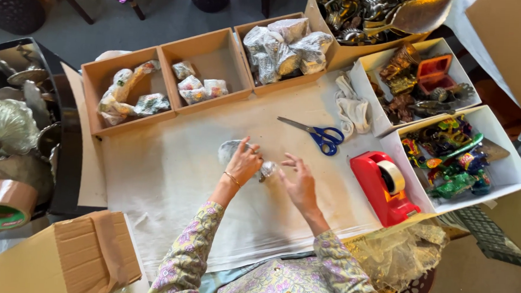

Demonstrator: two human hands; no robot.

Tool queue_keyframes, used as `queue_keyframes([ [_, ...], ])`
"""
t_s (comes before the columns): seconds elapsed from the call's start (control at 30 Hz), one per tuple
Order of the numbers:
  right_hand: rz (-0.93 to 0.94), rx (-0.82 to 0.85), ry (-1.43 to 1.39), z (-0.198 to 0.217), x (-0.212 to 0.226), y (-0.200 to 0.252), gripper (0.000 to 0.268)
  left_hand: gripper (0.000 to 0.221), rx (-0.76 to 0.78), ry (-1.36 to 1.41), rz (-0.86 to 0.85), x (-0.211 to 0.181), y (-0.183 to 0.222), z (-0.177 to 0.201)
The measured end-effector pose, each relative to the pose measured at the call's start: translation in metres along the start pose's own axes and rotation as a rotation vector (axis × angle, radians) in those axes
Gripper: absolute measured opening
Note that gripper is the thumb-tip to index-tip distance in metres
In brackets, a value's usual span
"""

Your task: The recorder is wrapping small ornaments and figurines in protective materials like bubble wrap and placing them in boxes.

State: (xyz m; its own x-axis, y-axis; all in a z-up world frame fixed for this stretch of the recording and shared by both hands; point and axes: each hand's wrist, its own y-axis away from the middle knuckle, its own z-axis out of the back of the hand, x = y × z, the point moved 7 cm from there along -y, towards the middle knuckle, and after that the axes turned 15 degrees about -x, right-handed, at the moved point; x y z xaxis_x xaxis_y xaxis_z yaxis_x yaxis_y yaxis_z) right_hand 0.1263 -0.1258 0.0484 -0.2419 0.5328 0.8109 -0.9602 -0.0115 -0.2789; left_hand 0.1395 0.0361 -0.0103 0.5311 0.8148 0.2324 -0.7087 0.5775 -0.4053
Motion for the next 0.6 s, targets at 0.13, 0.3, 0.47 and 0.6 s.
queue_keyframes([
  [0.13,0.0,-0.278,0.065,0.075,-0.021,-0.007,0.036,0.012,0.013,-0.014,0.194,0.017,0.007,-0.007],
  [0.3,0.024,-0.627,0.301,0.194,-0.078,0.014,0.019,0.008,-0.02,0.054,0.213,0.017,0.014,-0.013],
  [0.47,-0.039,-0.936,0.567,0.282,-0.121,0.061,0.017,0.008,0.084,0.163,0.319,0.023,0.008,0.001],
  [0.6,-0.031,-0.614,0.639,0.285,-0.142,0.061,0.025,0.007,0.078,0.162,0.311,0.023,0.008,0.0],
])
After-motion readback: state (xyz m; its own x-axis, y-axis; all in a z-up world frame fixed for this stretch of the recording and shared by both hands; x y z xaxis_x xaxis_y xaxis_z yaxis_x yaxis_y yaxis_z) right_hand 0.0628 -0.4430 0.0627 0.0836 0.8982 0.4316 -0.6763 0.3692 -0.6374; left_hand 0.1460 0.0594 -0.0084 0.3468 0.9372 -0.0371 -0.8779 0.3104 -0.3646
